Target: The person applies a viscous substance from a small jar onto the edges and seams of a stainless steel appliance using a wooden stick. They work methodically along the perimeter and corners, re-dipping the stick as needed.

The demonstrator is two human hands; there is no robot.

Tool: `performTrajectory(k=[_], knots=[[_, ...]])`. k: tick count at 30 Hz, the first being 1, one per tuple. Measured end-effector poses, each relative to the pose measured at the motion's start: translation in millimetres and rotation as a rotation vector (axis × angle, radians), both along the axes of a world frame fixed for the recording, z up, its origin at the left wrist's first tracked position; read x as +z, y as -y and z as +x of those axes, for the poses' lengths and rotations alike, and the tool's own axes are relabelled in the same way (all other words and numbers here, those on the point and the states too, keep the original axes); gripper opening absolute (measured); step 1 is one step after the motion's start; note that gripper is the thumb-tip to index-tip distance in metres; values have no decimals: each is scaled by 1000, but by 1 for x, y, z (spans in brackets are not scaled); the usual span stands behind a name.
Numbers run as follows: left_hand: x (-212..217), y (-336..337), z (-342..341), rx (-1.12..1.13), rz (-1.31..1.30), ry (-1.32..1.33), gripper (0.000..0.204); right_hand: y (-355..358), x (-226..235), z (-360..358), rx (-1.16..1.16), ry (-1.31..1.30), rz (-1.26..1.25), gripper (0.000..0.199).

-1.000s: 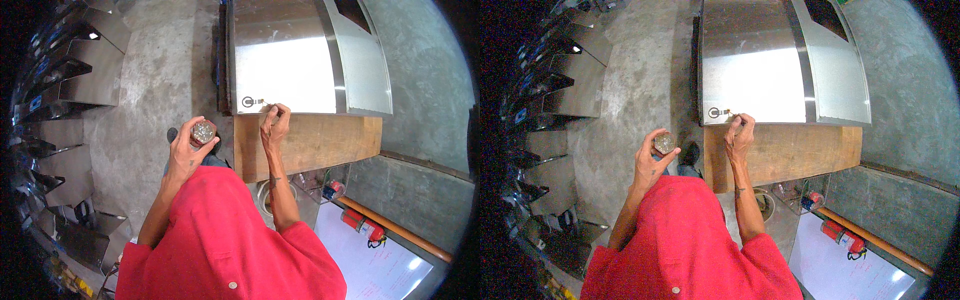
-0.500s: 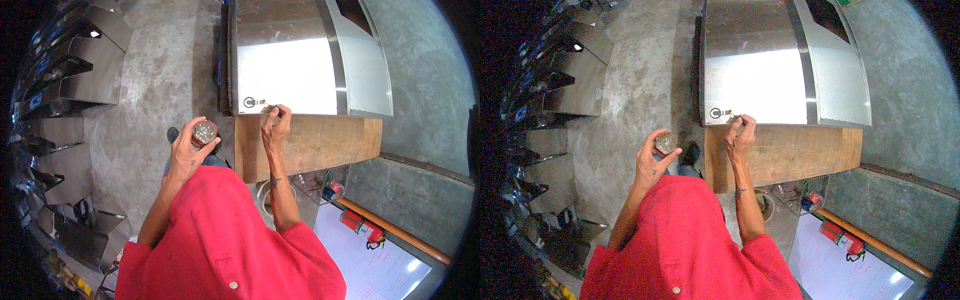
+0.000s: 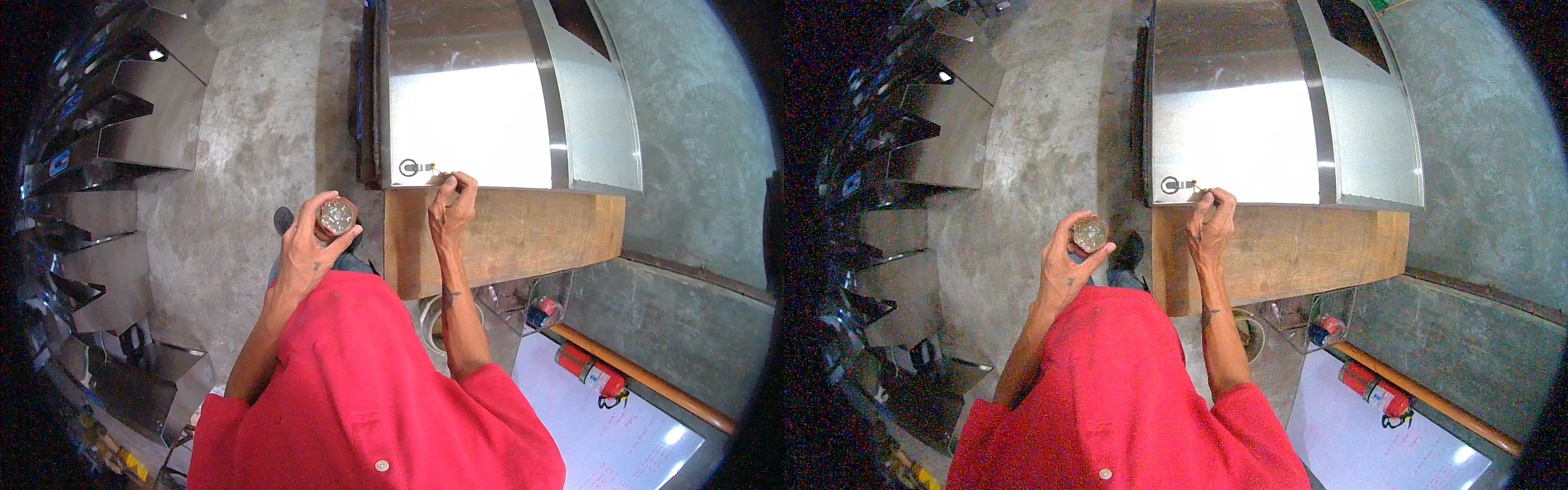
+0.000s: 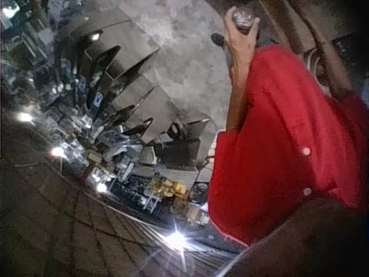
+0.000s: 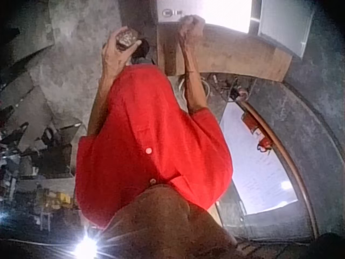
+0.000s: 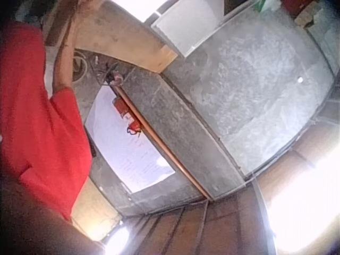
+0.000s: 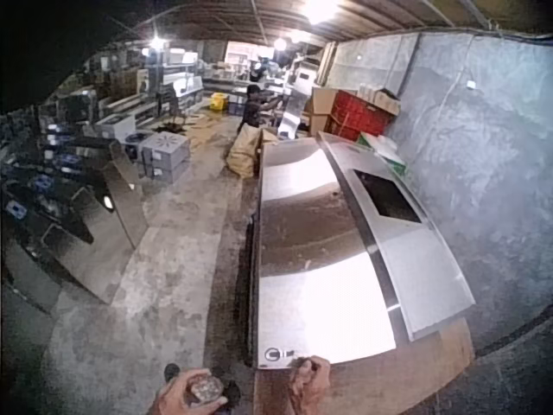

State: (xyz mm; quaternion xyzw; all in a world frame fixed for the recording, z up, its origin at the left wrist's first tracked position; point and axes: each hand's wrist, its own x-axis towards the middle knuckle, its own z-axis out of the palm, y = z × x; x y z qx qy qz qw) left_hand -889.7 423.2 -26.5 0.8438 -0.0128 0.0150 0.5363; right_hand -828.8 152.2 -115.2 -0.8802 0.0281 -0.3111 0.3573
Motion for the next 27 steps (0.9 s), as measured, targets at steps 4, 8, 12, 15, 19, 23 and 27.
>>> performTrajectory(k=[4, 8, 12, 15, 19, 23, 27], knots=[[0, 0, 0, 5, 12, 1, 63, 0, 0, 0, -7, 6, -12, 17], [1, 1, 0, -7, 1, -3, 63, 0, -1, 0, -6, 11, -18, 17], [0, 1, 0, -12, -8, 9, 64, 1, -1, 1, 9, 13, -10, 17], [-1, 1, 0, -15, 1, 6, 64, 2, -2, 1, 19, 16, -12, 16], [0, 1, 1, -22, 19, 6, 64, 2, -1, 0, 26, 5, -6, 13], [2, 3, 1, -18, 2, 3, 64, 0, 2, -1, 38, 7, 36, 11], [1, 4, 2, -16, -36, -28, 63, 0, 4, -1, 42, 13, 26, 12]])
